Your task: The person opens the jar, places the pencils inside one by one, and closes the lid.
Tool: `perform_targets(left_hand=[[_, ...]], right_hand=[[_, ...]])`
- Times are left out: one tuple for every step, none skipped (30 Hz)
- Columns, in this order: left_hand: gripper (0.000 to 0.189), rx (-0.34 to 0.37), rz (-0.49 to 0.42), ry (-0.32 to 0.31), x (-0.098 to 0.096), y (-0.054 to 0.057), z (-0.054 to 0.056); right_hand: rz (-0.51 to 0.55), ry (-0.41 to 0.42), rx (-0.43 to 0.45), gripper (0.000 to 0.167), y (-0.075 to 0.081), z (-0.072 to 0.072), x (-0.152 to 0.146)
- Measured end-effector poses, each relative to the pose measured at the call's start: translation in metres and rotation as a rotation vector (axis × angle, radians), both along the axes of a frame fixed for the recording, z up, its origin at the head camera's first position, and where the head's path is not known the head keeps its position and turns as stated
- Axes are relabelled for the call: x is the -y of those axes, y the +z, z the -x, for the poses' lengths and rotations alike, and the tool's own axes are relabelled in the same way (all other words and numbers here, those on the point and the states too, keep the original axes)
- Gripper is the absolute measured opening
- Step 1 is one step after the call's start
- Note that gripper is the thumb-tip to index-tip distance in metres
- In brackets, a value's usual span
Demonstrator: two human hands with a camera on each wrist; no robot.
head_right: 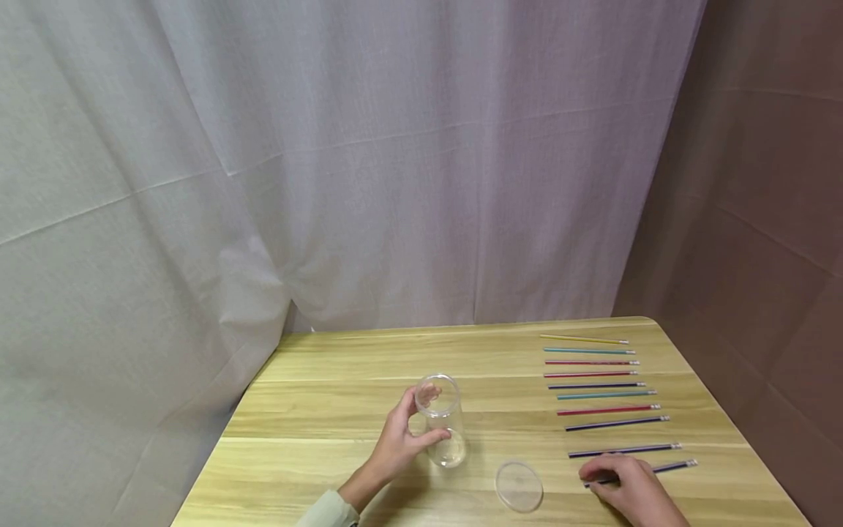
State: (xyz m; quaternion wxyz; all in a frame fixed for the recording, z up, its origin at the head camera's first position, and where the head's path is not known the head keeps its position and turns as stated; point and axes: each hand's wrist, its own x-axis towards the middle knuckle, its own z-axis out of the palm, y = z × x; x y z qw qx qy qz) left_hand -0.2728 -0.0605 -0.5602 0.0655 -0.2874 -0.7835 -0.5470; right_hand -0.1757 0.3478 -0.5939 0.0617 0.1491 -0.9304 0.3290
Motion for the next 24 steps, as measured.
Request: perform_targets(left_hand=[[0.079,0.003,0.000,-0.001,0.000,0.000,0.000],[0.080,0.005,0.001,-0.002,0.000,0.001,0.000],[0.080,0.006,0.002,-0.004,0.000,0.001,-0.001],[0.080,0.008,0.002,-0.006,0.000,0.002,-0.001],[0.080,0.003,0.004,-0.006,0.000,0.002,-0.001],[0.080,0.002,0.005,-0.008,0.000,0.002,-0.001],[0.081,0.000,0.006,-0.008,0.000,0.002,-0.001],[0.080,-0.003,0.007,-0.008,0.000,0.002,-0.002],[0.081,-0.003,0.007,-0.007,0.001,0.002,-0.002],[0.081,-0.005,0.008,-0.007,0.001,0.002,-0.002],[0.081,-0.006,0.010,-0.006,0.001,0.002,-0.001],[0.081,-0.002,0.010,-0.006,0.001,0.002,-0.001],[0.081,-0.003,0.010,-0.006,0.001,0.002,-0.001],[0.081,-0.005,0.010,-0.006,0.001,0.002,-0.001],[0.081,-0.009,0.009,-0.005,0.001,0.002,-0.001],[0.081,-0.012,0.010,-0.005,0.001,0.002,-0.001],[0.081,-0.013,0.008,-0.005,0.001,0.002,-0.001],[0.081,-0.014,0.007,-0.005,0.001,0.002,-0.001],[0.082,-0.015,0.008,-0.005,0.001,0.002,-0.001],[0.082,-0.014,0.008,-0.004,0.001,0.002,-0.001],[0.082,-0.013,0.009,-0.003,0.001,0.001,-0.001],[0.083,-0.008,0.010,-0.002,0.001,0.001,-0.001],[0.083,-0.006,0.011,0.000,0.001,0.001,-0.001],[0.083,-0.005,0.013,0.001,0.001,0.001,-0.001]], right_hand=[[-0.015,-0.008,0.009,0.024,0.001,0.000,0.000],[-0.029,-0.014,0.020,0.024,0.002,0.001,0.001],[-0.037,-0.016,0.025,0.024,0.003,0.001,0.001],[-0.045,-0.019,0.035,0.023,0.003,0.001,0.002],[-0.050,-0.019,0.039,0.023,0.004,0.001,0.002],[-0.053,-0.017,0.042,0.023,0.004,0.001,0.003],[-0.055,-0.017,0.041,0.022,0.004,0.002,0.003],[-0.059,-0.017,0.043,0.022,0.004,0.002,0.003],[-0.059,-0.016,0.042,0.022,0.004,0.002,0.004],[-0.056,-0.015,0.042,0.021,0.004,0.002,0.004],[-0.053,-0.015,0.040,0.021,0.004,0.002,0.005],[-0.051,-0.015,0.035,0.021,0.004,0.002,0.006],[-0.045,-0.016,0.034,0.020,0.004,0.001,0.008],[-0.037,-0.019,0.035,0.019,0.005,0.001,0.009],[-0.023,-0.022,0.039,0.018,0.005,0.001,0.011],[-0.011,-0.027,0.041,0.018,0.006,0.001,0.013],[-0.001,-0.037,0.048,0.017,0.007,0.001,0.015],[0.011,-0.049,0.054,0.017,0.008,0.001,0.017],[0.023,-0.064,0.064,0.017,0.009,0.000,0.020],[0.027,-0.081,0.066,0.017,0.011,0.000,0.022],[0.030,-0.101,0.065,0.017,0.012,0.000,0.025],[0.034,-0.118,0.045,0.018,0.013,0.000,0.027],[0.044,-0.129,0.017,0.020,0.013,-0.001,0.030],[0.060,-0.136,-0.019,0.021,0.013,-0.001,0.032]])
